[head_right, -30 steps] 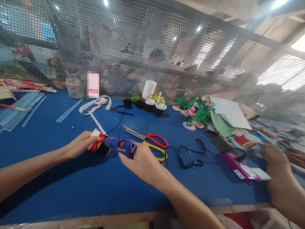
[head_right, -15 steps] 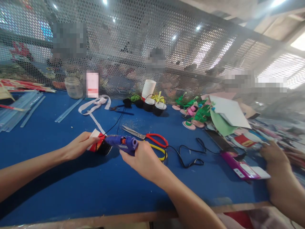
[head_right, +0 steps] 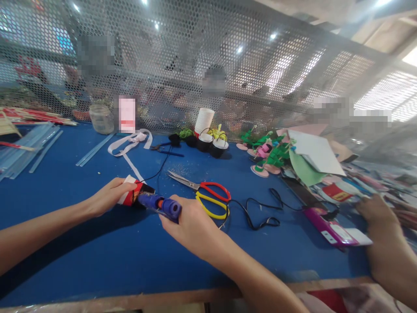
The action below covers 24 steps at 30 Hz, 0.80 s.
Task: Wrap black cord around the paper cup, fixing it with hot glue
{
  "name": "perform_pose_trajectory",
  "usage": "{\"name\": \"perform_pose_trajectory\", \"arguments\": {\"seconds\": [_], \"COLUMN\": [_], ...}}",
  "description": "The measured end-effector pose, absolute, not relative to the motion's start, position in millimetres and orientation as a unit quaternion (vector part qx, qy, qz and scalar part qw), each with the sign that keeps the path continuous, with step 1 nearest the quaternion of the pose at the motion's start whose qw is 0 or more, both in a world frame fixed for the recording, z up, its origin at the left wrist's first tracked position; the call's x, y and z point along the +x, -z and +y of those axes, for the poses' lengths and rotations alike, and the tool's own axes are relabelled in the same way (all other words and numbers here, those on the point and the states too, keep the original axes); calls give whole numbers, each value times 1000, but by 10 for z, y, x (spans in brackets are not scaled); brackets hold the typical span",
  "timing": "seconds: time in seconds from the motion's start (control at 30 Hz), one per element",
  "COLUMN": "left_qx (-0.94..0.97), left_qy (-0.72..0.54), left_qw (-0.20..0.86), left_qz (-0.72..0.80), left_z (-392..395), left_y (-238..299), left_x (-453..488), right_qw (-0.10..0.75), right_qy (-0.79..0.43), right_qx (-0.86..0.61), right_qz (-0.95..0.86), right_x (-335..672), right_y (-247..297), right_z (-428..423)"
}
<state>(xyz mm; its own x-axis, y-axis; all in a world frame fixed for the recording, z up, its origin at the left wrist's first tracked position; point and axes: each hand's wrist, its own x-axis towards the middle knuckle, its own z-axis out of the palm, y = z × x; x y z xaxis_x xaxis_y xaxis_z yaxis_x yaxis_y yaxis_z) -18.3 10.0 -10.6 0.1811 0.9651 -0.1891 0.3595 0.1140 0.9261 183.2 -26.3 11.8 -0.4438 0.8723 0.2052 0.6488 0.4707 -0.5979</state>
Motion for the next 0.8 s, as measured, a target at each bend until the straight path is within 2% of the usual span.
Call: {"name": "perform_pose_trajectory", "arguments": {"seconds": [0.3,0.5,0.63,0.8], "left_qx": [575,581,604,639], "left_qy": [-315,-316,-306,-291], "left_qw": [492,499,482,446], "left_qz": [573,560,556,556], "left_z": [85,95,99,85], "left_y": [75,91,126,145], "left_x": [-150,-156,-172,-192], "right_qw": [225,271,289,261], "right_qy": [-221,-214,-268,-351], "right_qx": [-440,-469,-500,-526], "right_qz": [-841,-813,-771,-730], "right_x": [1820,1831,1838,1840], "right_y": [-94,-102,-119,-155], "right_z": [-280,-250,-217,-169]}}
